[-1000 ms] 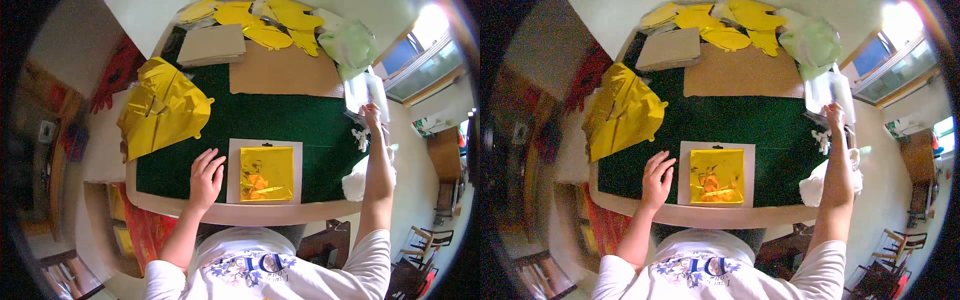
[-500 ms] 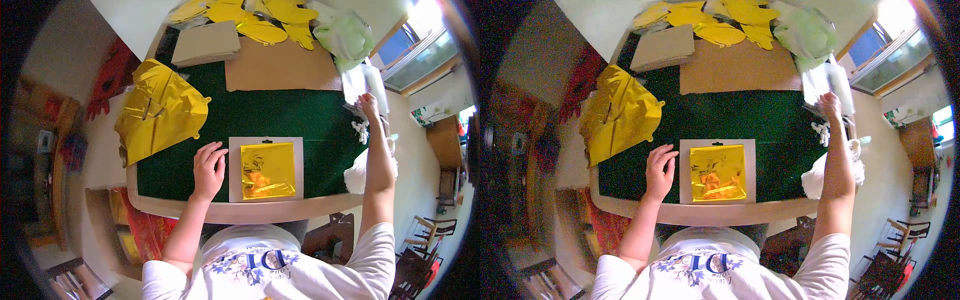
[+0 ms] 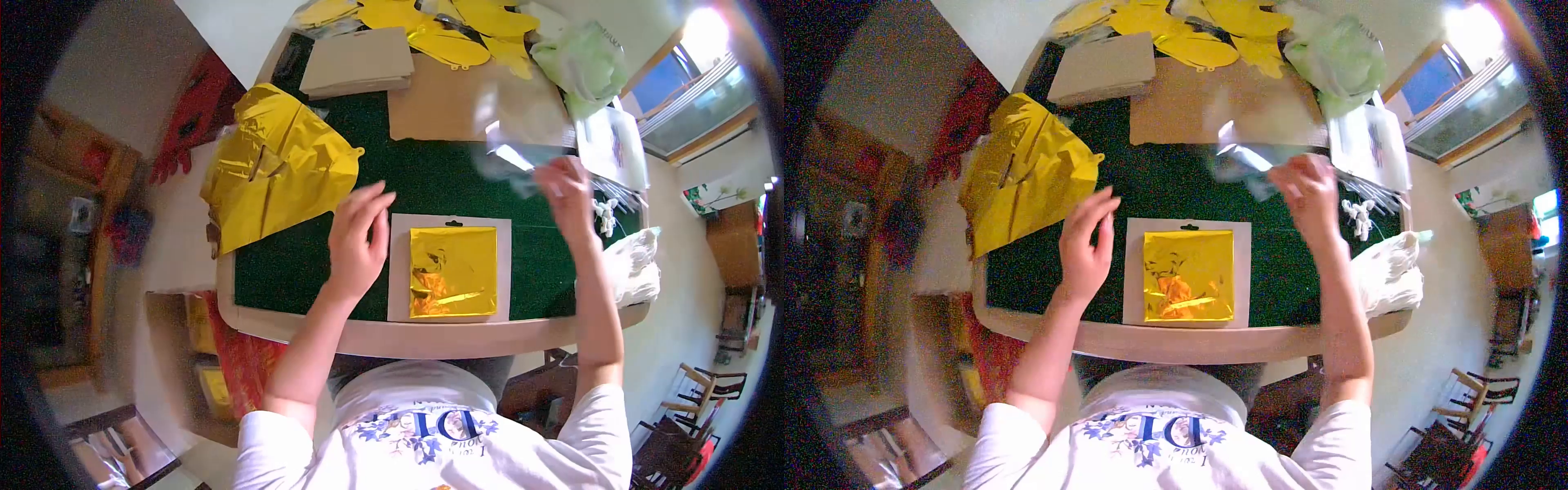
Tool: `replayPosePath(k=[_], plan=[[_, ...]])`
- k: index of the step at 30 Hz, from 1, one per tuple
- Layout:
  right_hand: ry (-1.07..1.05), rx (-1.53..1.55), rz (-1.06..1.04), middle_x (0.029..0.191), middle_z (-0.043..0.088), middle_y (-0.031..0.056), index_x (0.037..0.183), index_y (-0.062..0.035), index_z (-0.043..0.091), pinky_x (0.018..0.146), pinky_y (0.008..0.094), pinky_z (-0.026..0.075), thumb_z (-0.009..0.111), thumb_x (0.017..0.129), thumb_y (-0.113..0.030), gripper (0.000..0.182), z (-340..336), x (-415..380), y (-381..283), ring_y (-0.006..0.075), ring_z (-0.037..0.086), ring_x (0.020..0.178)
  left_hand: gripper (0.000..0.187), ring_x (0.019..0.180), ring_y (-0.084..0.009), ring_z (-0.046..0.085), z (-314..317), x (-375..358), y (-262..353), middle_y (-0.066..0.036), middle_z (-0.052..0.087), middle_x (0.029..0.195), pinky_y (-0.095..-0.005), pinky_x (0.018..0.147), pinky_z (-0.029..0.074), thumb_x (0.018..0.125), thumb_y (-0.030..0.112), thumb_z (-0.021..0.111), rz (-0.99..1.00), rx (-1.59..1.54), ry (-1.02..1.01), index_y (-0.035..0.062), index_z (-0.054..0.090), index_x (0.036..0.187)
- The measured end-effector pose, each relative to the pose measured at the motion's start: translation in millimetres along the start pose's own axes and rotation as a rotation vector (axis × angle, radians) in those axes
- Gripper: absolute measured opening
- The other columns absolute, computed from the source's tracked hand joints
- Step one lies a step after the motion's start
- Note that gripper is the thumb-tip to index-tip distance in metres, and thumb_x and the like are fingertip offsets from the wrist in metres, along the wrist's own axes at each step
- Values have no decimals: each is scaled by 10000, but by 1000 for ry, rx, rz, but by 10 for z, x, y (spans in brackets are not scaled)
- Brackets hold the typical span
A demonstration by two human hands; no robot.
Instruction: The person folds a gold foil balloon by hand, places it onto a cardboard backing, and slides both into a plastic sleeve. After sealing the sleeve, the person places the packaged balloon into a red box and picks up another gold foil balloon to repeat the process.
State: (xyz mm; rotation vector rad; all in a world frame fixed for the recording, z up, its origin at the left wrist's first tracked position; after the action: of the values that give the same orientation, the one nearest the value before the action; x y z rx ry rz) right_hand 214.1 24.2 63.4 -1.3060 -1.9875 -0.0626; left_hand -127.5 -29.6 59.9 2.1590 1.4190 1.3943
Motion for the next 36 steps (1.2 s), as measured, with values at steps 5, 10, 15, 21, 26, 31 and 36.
replayPosePath(k=[5,10,15,21,26,31,36], plan=[[-191,35,-175,949,598,88,942,-109,711,788,398,455,716,777,-129,166,512,171,-302,295,553,921,282,1215,-297,519,395,595,43,-108,603,1242,-448,1037,391,863,88,601,322,102,-220,78,624,1144],[-209,124,247,940,593,137,916,-37,649,790,390,483,692,806,-97,132,454,1,-321,320,579,897,323,1298,-258,451,747,413,-407,-74,544,1345,-493,1081,342,904,216,577,247,303,-625,116,611,1209],[-541,254,462,868,597,121,917,-14,624,702,351,505,710,798,-108,174,168,-257,-529,266,602,744,345,1338,-253,407,760,422,-517,-84,483,1409,-483,1095,327,901,201,582,250,286,-623,130,593,1238],[-536,431,515,801,599,90,906,-6,594,683,300,487,692,803,-50,149,127,-277,-531,186,575,709,354,1301,-290,438,597,570,-449,-126,487,1393,-468,1073,356,876,222,621,134,231,-632,146,611,1222],[-550,539,509,766,589,39,890,-3,572,662,255,457,669,816,-3,122,60,-288,-524,103,529,707,342,1290,-315,443,570,550,-715,-117,490,1394,-461,1069,362,890,222,605,247,316,-673,193,621,1231],[-509,622,513,763,580,8,912,-7,563,635,244,444,659,843,-16,119,70,-345,-483,80,514,698,333,1309,-314,430,491,581,-789,-113,489,1400,-450,1085,350,907,219,585,261,325,-662,210,623,1238],[-527,506,618,733,576,39,1001,-29,560,596,252,455,653,866,-40,164,105,-402,-455,97,535,663,291,1252,-318,480,404,512,-691,-122,554,1316,-414,1050,397,877,207,627,282,225,-661,171,668,1163]])
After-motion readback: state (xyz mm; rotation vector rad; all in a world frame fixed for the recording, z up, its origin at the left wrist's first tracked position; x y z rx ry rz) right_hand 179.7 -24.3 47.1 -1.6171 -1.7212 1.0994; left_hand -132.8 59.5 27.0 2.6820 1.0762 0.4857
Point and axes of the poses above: each hand's wrist, its own x-axis towards the middle knuckle, its own z-axis out of the palm, y = z × x, the point moved 1 cm from there along x, towards the middle knuckle
